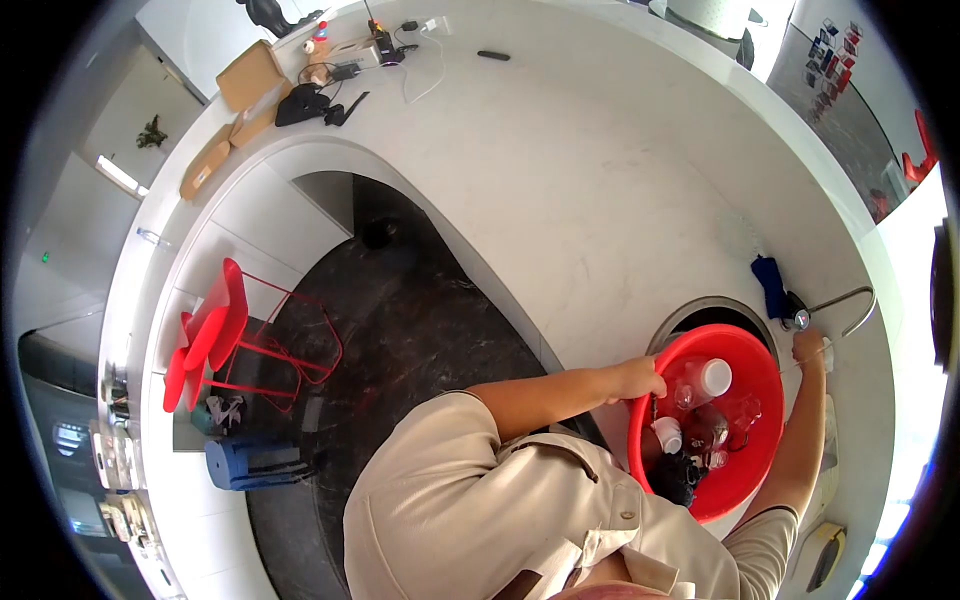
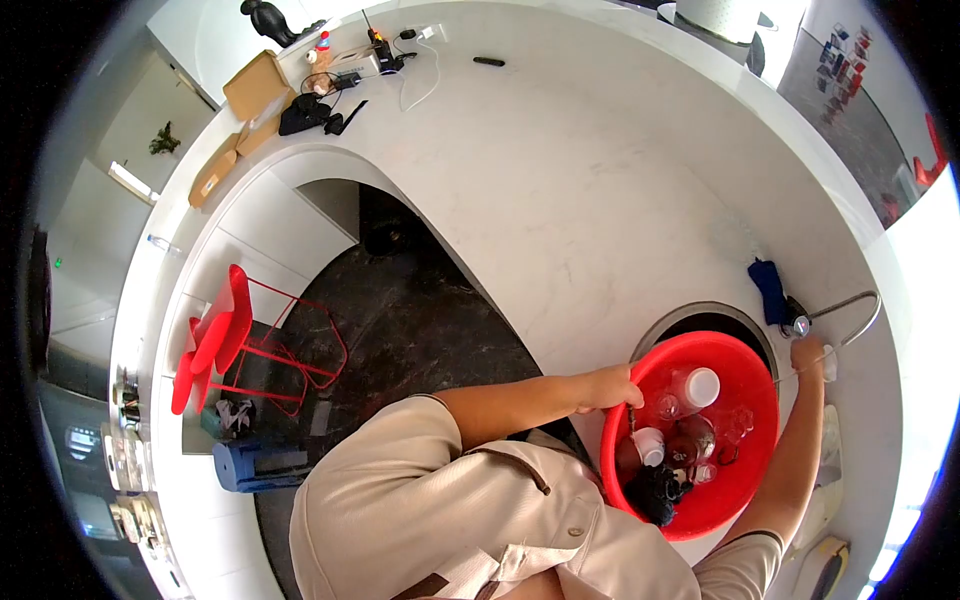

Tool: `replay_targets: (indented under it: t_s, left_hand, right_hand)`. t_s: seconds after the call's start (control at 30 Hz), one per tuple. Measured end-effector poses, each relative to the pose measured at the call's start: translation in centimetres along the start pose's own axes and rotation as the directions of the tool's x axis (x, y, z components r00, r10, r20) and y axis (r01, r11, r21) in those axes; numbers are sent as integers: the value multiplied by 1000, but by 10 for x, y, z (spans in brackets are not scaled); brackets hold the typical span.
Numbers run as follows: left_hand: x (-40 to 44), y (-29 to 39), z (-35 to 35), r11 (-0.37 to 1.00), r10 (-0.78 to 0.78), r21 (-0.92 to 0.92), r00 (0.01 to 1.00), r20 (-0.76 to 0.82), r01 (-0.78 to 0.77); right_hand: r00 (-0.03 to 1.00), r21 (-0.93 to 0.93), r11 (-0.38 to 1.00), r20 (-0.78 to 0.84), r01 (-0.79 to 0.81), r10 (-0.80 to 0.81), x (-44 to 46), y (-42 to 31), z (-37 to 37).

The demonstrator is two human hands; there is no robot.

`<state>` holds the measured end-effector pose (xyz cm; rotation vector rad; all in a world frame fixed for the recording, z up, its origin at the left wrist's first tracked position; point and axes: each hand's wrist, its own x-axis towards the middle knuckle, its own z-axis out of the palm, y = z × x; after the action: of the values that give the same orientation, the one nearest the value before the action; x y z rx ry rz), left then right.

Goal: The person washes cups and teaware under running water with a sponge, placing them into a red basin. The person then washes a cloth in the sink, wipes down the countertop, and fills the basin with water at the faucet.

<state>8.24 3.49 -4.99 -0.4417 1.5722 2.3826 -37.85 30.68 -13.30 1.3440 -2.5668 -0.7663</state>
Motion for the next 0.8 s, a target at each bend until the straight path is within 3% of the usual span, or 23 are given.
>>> replay_targets:
  t_s: [0.07, 0.17, 0.27, 0.33, 0.37, 0.4, 0.43, 0.47, 0.5, 0.53, 0.57, 0.63, 0.67, 0.7, 0.73, 0.77, 0.8]
  left_hand:
    - [-1, 2, -1, 1000, -26, 12, 1000, 7, 26]
    - [4, -4, -2, 998, -58, 18, 998, 22, 57]
    - [3, -4, 0, 999, 33, -22, 999, -2, -33]
    - [-8, 11, 3, 994, -14, 107, 999, -37, 17]
    - [8, -9, -10, 991, -49, 124, 999, -19, 51]
    - [26, -32, -17, 986, -97, 140, 995, 20, 94]
    - [23, -31, -16, 996, -22, 86, 1000, -3, 23]
    - [32, -52, -27, 996, 42, 71, 997, 58, -46]
    - [16, -26, -15, 997, -6, -73, 998, 56, 10]
    - [6, -6, -14, 988, -152, 52, 985, 77, 148]
    - [16, -27, -21, 994, -102, -33, 989, 103, 106]
    - [6, -12, -3, 994, -75, -63, 988, 138, 84]
    - [5, -9, -1, 995, -69, -63, 993, 93, 76]
    - [5, -6, 1, 996, -58, -67, 998, 34, 60]
    - [5, -5, 2, 996, -79, -44, 995, 67, 82]
    - [4, -3, 3, 995, -72, -70, 996, 46, 75]
    - [4, -2, 4, 993, -65, -99, 998, 20, 66]
  right_hand:
    - [999, 26, 999, -31, -31, 32, -1, -2, -3]
    - [992, 23, 997, 111, -69, 66, 0, 0, -9]
    - [985, -31, 999, 169, 31, -25, 6, 2, -2]
    - [972, 141, 961, 40, -237, 233, 12, 10, 39]
    - [997, -42, 997, 13, -72, 72, 2, 0, 9]
    - [941, 178, 938, 218, -299, 258, 11, -7, -3]
    - [809, 481, 651, 323, -587, 491, 0, -32, -72]
    - [836, 469, 693, 347, -548, 426, -2, -34, -84]
    - [857, 461, 730, 369, -504, 358, -5, -36, -94]
    - [823, 483, 671, 404, -563, 400, -10, -44, -118]
    - [823, 427, 705, 338, -567, 457, -18, -51, -135]
    - [854, 262, 864, 427, -430, 296, -11, -48, -132]
    - [877, 358, 809, 300, -467, 374, -1, -40, -79]
    - [917, 237, 908, 291, -346, 274, -2, -39, -69]
    - [851, 343, 829, 452, -441, 266, -20, -50, -151]
    - [765, 472, 602, 406, -644, 500, -17, -53, -135]
    - [805, 407, 702, 399, -584, 438, -14, -51, -133]
